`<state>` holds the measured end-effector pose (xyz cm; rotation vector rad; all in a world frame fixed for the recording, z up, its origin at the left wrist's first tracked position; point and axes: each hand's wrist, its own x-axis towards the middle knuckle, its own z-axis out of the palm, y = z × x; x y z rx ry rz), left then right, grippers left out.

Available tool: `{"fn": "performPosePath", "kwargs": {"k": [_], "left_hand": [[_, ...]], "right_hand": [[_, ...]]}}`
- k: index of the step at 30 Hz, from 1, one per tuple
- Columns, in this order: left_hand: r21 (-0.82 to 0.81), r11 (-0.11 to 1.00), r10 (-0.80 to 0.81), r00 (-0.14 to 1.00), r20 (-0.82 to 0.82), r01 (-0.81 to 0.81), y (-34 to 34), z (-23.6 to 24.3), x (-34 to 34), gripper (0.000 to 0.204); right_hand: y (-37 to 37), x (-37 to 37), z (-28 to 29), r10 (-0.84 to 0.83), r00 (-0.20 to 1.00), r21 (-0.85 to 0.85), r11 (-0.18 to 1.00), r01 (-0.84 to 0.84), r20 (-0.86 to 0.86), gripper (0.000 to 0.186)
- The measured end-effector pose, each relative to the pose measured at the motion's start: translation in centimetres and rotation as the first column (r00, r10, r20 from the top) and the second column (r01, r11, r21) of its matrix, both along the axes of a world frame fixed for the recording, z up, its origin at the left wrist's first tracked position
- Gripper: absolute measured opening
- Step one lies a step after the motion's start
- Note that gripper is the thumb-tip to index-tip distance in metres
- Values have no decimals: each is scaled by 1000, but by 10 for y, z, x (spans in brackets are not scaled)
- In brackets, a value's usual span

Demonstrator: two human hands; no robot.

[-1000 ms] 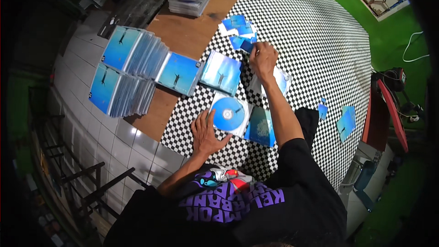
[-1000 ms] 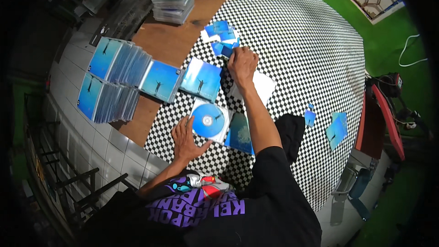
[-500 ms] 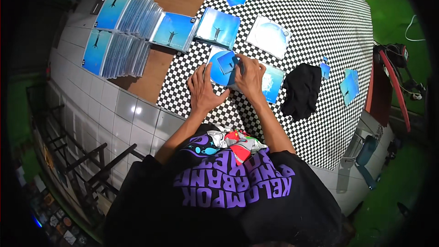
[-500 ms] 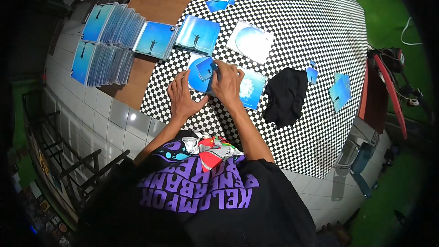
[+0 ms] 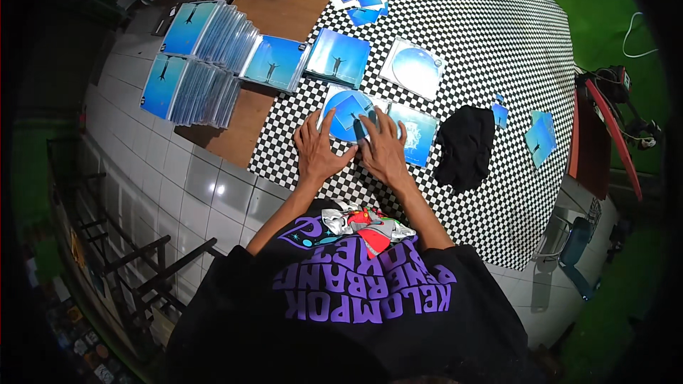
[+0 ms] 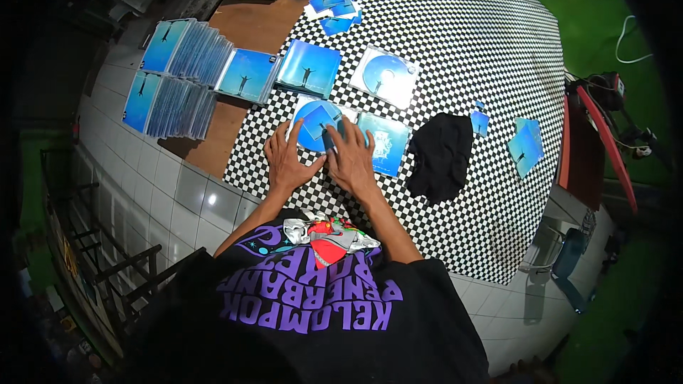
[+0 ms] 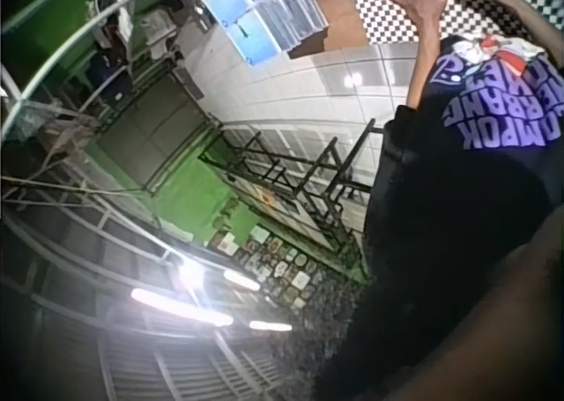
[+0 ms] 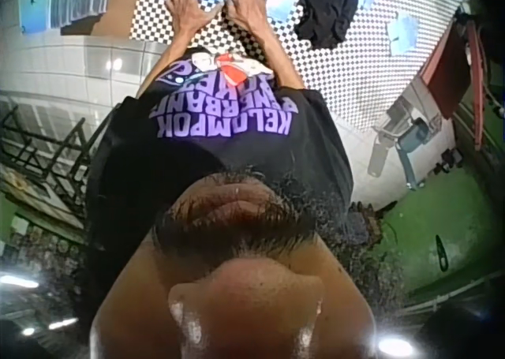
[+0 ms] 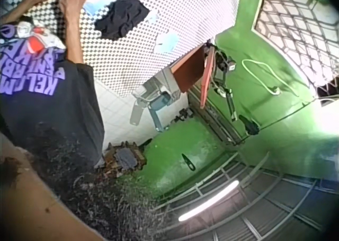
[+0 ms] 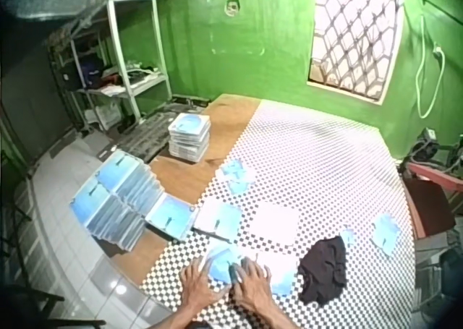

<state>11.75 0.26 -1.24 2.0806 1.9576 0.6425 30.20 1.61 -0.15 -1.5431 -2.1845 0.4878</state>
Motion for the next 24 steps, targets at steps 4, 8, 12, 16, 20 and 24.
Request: {"fn": "performPosePath", "kwargs": {"k": [4,8,12,16,20,24], "left_hand": [[-18,1000,14,1000,8,-14,1,0,-2,100],[-18,1000,-4,999,35,5,3,3,-5,101],[26,997,-72,995,67,70,2,3,-6,99],[61,994,-93,993,73,89,1,-1,-7,97],[67,995,-77,992,104,70,-4,-4,-9,95],[38,998,-53,986,156,48,-13,-6,-16,94]], "right_hand": [[-15,35,-7,-340,937,-2,940,341,-83,60],[-38,71,-14,-555,830,-79,827,557,42,63],[-39,73,-10,-508,859,-52,858,511,69,64],[-31,79,-10,-507,850,-129,861,492,-141,64],[-32,84,-13,-592,755,-176,806,565,-283,62],[-39,92,-15,-635,641,-349,772,531,-431,59]]}}
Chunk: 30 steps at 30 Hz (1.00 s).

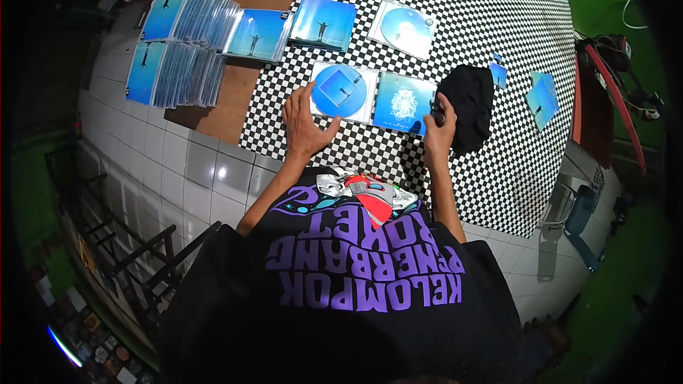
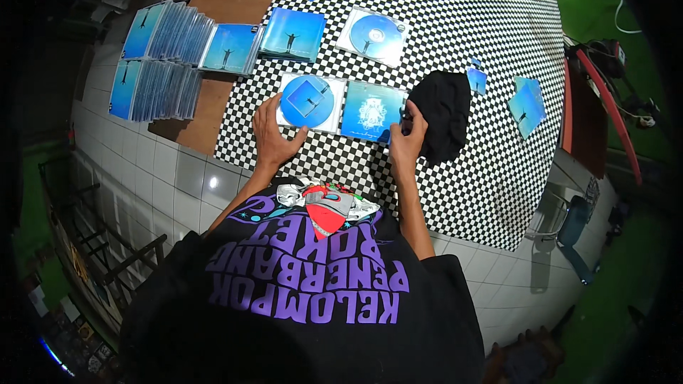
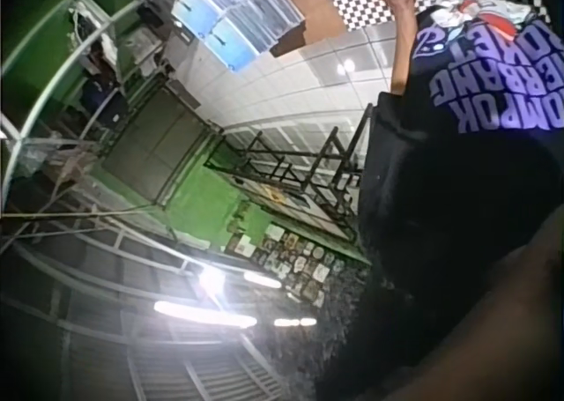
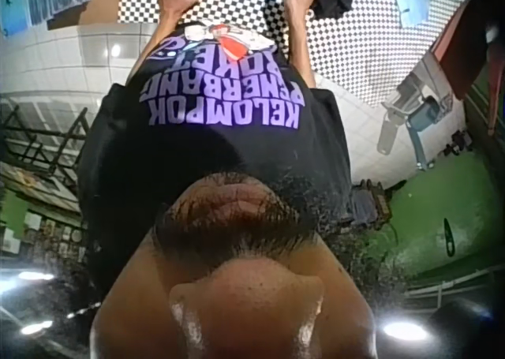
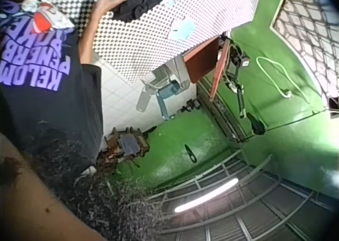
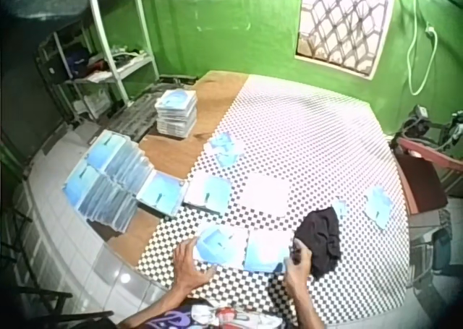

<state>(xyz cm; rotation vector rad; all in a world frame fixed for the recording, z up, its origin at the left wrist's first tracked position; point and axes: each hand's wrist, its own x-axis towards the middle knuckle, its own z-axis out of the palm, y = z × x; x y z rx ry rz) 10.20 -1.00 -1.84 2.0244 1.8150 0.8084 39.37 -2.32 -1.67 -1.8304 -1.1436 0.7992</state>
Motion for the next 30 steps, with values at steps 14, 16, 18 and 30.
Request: {"fn": "performPosePath", "kwargs": {"k": [14,16,18,30], "left_hand": [[-21,987,-155,971,183,162,-10,5,-17,91],[3,989,-143,954,263,148,-10,2,-17,90],[12,990,-140,941,308,143,-10,0,-14,89],[-15,984,-176,983,-46,176,-4,1,-6,77]], "right_hand": [[19,-75,62,408,767,305,908,-286,-496,52],[24,-86,49,507,862,252,835,-490,-5,54],[27,-94,37,525,813,183,799,-572,250,55],[32,-107,1,585,551,-85,728,-680,595,55]]}}
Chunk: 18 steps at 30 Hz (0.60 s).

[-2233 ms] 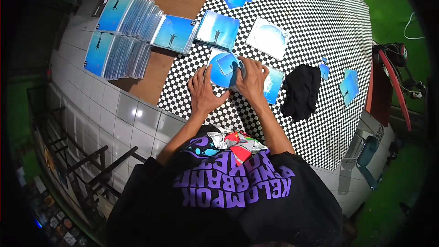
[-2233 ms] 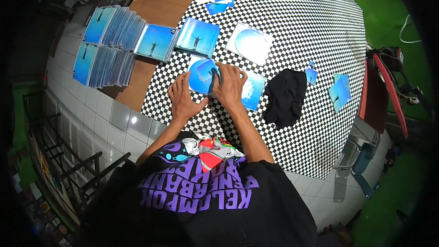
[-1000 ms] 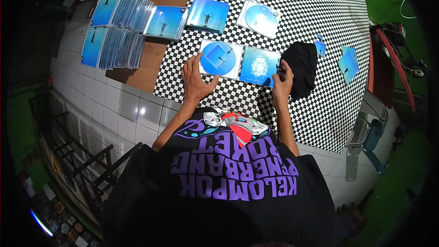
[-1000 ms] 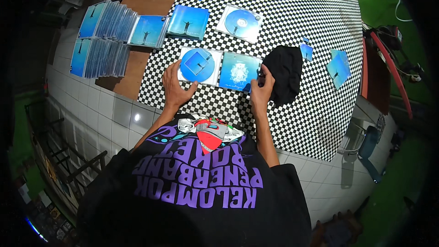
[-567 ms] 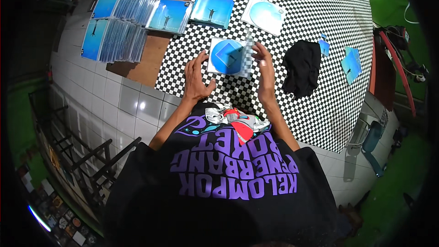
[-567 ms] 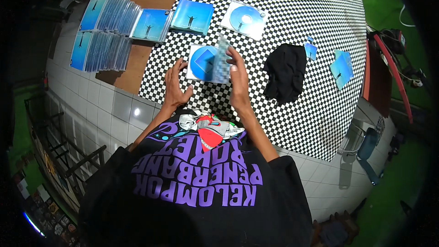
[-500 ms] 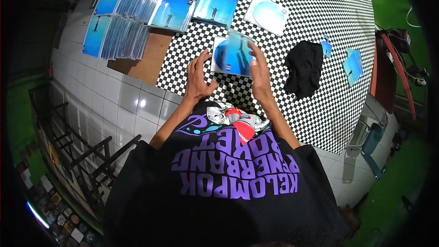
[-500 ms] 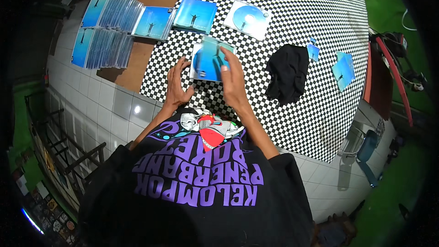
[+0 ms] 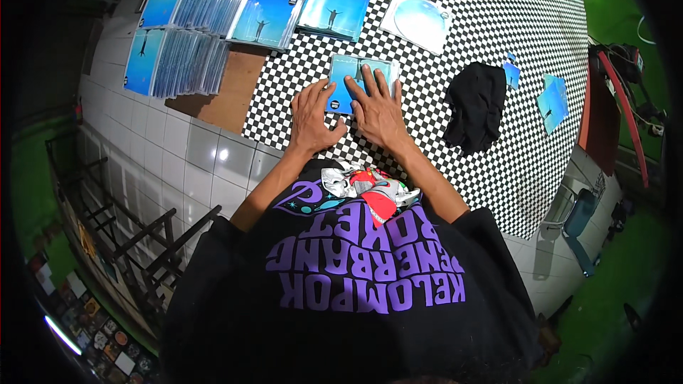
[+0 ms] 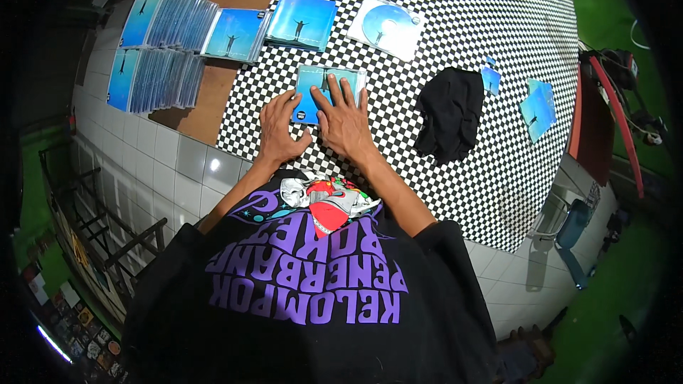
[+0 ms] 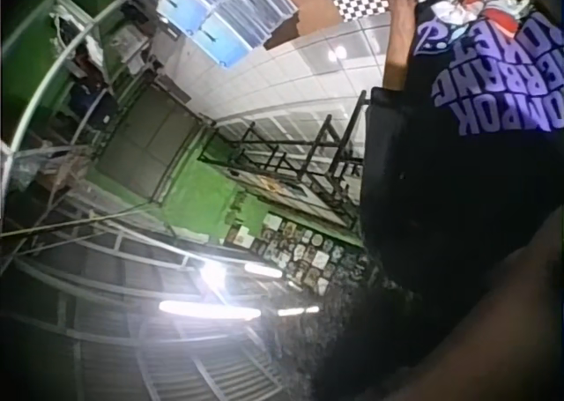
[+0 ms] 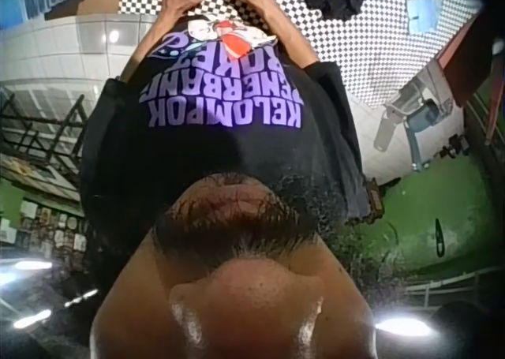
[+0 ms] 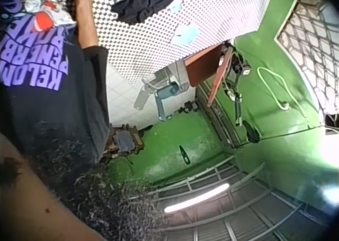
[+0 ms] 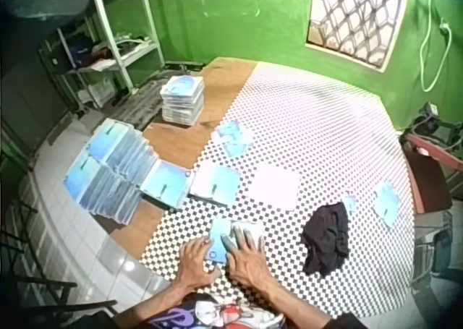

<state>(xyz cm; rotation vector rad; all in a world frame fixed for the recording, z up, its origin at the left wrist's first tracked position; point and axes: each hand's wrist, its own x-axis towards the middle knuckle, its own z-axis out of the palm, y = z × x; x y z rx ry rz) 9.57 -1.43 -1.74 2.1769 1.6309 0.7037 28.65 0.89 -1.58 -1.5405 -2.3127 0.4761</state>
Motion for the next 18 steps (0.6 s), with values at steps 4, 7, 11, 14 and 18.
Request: {"fn": "performPosePath", "kwargs": {"k": [4,7,11,14,18], "left_hand": [[-42,995,-90,995,33,91,0,-1,1,80],[-216,961,-175,984,24,176,3,7,4,95],[1,990,-144,989,-23,144,26,10,16,111],[-61,971,-233,972,-20,231,43,8,24,119],[-56,973,-224,975,-5,223,35,5,42,123]], "right_hand": [[0,23,15,29,999,-137,990,-30,-14,56],[-8,68,34,-323,945,89,941,326,-45,63],[-3,145,36,-653,750,343,731,590,102,59],[-13,196,-14,-677,732,198,730,654,76,56],[-8,153,7,-578,753,-220,816,534,-315,56]]}}
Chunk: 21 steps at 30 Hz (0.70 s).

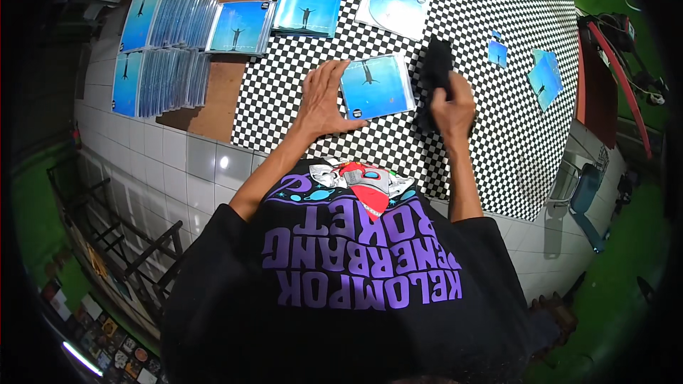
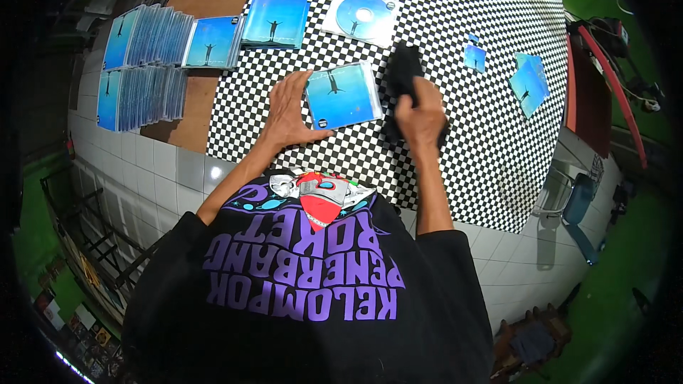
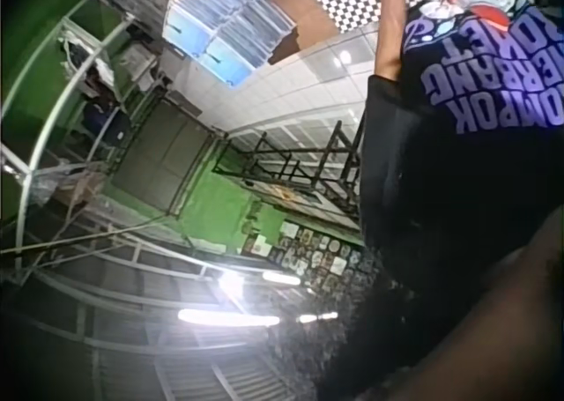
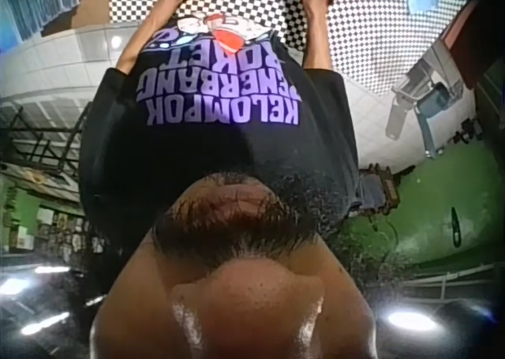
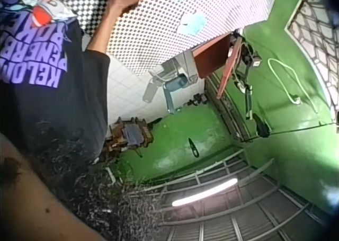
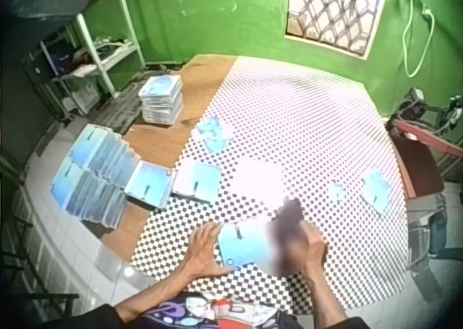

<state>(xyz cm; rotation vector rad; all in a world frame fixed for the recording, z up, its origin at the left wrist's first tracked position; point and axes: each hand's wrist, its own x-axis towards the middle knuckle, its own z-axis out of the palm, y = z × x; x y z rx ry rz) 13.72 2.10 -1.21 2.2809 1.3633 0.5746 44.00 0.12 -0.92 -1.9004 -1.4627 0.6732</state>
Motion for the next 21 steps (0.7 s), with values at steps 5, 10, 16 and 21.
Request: {"fn": "performPosePath", "kwargs": {"k": [5,10,16,21], "left_hand": [[219,976,47,977,-207,0,-12,-44,9,129],[93,992,79,992,99,-89,-8,-12,22,132],[34,997,74,997,18,-75,-6,-17,25,138],[51,996,66,998,25,-67,-6,-5,23,140]], "right_hand": [[-2,-112,30,472,824,114,843,-526,313,48],[30,-94,6,326,822,116,899,-423,467,48],[-8,-118,-6,554,773,85,793,-603,309,46],[21,-74,-5,223,802,171,912,-373,554,48]]}}
